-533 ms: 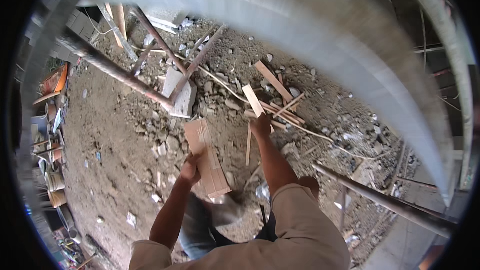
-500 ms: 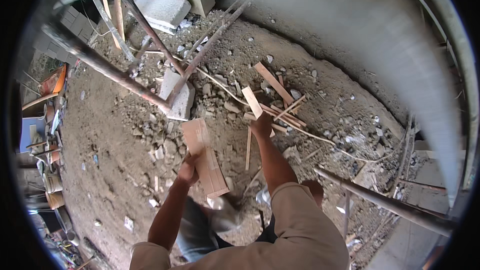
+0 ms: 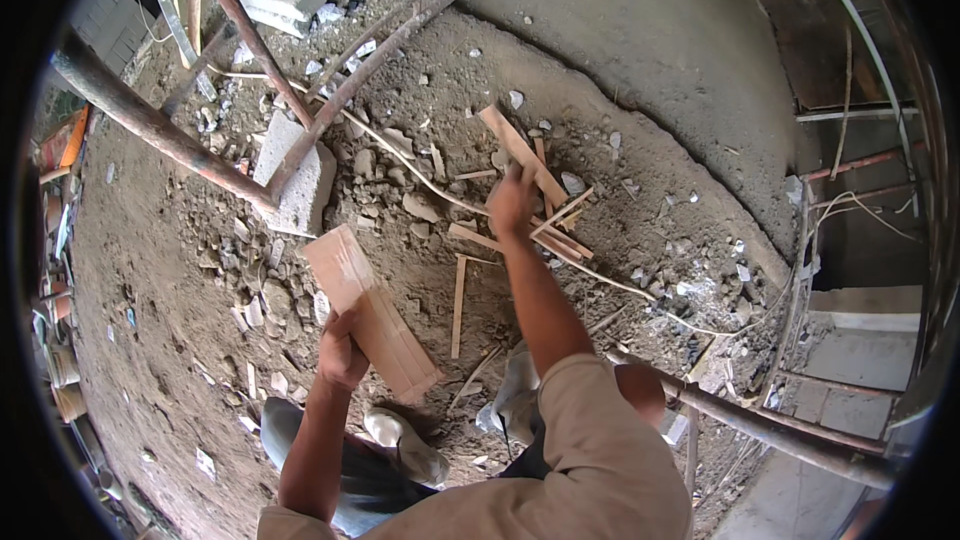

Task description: The person measures and marks a wooden plank with a ruler and pencil, then uses an angle grinder to cut the plank into smaller pieces. The person repeats the measuring, marking, and cutting process on the same plank multiple times.

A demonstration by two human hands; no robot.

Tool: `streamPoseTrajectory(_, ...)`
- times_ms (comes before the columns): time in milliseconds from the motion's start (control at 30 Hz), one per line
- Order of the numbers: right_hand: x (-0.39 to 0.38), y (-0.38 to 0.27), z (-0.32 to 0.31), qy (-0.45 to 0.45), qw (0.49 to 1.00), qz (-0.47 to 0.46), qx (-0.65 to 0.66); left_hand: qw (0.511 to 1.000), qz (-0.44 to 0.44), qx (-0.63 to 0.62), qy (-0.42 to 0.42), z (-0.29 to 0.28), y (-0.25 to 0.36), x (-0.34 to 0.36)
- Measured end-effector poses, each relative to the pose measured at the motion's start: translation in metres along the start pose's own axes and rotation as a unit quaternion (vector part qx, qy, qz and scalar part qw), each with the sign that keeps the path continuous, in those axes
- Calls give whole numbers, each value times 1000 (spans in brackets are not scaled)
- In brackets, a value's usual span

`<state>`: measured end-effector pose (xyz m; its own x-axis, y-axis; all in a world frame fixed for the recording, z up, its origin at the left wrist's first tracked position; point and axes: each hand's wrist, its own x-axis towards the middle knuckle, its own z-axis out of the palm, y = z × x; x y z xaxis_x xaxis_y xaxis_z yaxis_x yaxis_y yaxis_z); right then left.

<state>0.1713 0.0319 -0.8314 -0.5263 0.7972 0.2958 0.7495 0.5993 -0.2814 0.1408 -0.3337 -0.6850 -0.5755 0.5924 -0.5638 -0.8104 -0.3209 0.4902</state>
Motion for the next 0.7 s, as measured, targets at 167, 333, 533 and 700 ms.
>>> streamPoseTrajectory(167,97,61,5,-242,964,33,-102,999,11,45,18,-11,-7,-3)
streamPoseTrajectory(333,65,77,41,-342,927,61,-140,998,19,49,22,-1,-6,2)
streamPoseTrajectory(533,62,44,-17,-190,977,80,-60,998,-13,62,-16,-16,-16,33)
streamPoseTrajectory(700,-25,-47,-124,-4,976,-16,216,1000,-15,2,-26,-39,-47,37)
